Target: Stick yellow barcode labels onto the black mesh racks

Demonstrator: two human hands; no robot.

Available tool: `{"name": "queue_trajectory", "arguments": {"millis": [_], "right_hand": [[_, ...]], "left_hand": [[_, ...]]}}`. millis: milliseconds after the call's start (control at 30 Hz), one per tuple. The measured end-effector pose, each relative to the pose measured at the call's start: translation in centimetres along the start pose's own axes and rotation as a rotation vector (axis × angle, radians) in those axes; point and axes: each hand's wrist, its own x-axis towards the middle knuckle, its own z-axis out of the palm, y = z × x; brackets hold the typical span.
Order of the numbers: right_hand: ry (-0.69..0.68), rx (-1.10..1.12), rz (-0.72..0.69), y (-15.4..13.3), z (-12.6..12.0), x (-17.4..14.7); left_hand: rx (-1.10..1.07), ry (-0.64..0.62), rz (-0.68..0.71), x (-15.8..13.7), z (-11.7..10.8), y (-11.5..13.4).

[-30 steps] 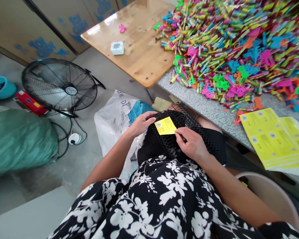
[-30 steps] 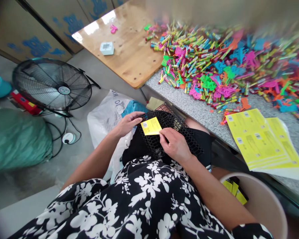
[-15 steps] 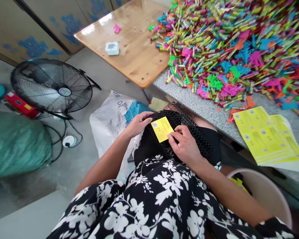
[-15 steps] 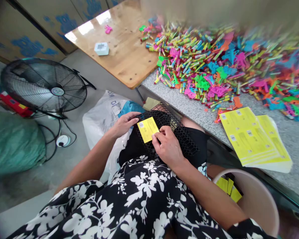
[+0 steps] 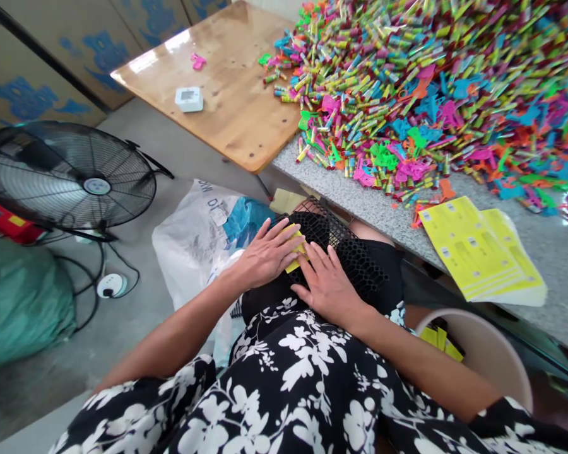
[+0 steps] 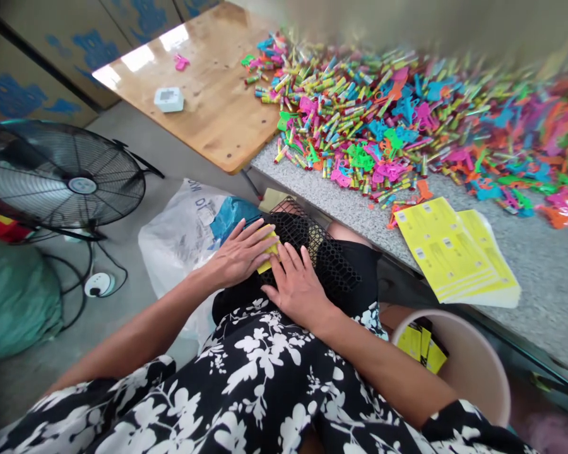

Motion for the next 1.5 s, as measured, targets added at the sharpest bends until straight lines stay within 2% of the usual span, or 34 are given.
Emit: {"name": "queue_trajectory", "arguments": {"millis": [133, 300, 367, 500, 633, 833, 933, 1000, 1100, 1167, 1233, 1300, 1333, 1400, 1433, 1500], "right_hand": [[-0.001, -0.006, -0.005, -0.4, 0.4, -0.9], [0.093, 0.089, 0.075, -0.8, 0.7, -1.2], [0.144, 0.172, 0.102, -0.8, 0.6, -1.0], [0.275, 0.345, 0.147, -0.4, -0.1, -0.7], [0.324, 0.414, 0.166, 0.0, -1.3, -0.9], [0.423, 0.536, 0.140, 1.1, -4.8, -2.2], [0.504, 0.583, 0.243, 2.0, -6.7, -5.5], [0.595, 0.520, 0.378, 2.6, -7.4, -9.4], [0.826, 0.265, 0.686, 3.8, -6.3, -17.7], [0.923, 0.046, 0.929, 4.6, -4.0, -23.8], [0.954, -0.140, 1.147, 5.4, -1.1, -29.1], [0.927, -0.260, 1.299, 6.2, 1.3, -32.3], [0.895, -0.296, 1.347, 6.7, 2.0, -32.9], [0.833, -0.309, 1.369, 8.1, 2.4, -32.0], [0.800, -0.285, 1.331, 9.0, 2.0, -30.6], [0.743, -0.211, 1.154, 11.5, 0.4, -26.6]], "left_hand": [[0.080, -0.072, -0.076, 0.2, -0.1, 0.4], [0.131, -0.025, -0.219, 0.1, 0.4, -0.2], [0.096, 0.000, -0.208, -0.2, 0.5, -0.6], [0.027, 0.037, -0.051, -1.0, 0.4, -1.7], [0.093, 0.100, 0.054, -0.8, -0.6, -1.8], [0.226, 0.323, 0.371, 2.2, -2.3, 0.9], [0.184, 0.397, 0.451, 4.5, -2.9, 2.7], [0.125, 0.433, 0.406, 5.9, -3.0, 3.3], [0.044, 0.354, 0.166, 7.7, -2.6, 2.6], [0.011, 0.248, -0.031, 8.8, -1.8, 1.4], [0.000, 0.160, -0.195, 9.8, -0.6, 0.1], [-0.016, 0.061, -0.280, 10.6, 0.4, -0.7], [-0.022, 0.012, -0.295, 11.0, 0.8, -0.8], [-0.025, -0.056, -0.288, 11.5, 1.2, -0.7], [-0.014, -0.070, -0.280, 11.7, 1.1, -0.5], [0.017, -0.079, -0.274, 12.0, 0.7, 0.0]]}}
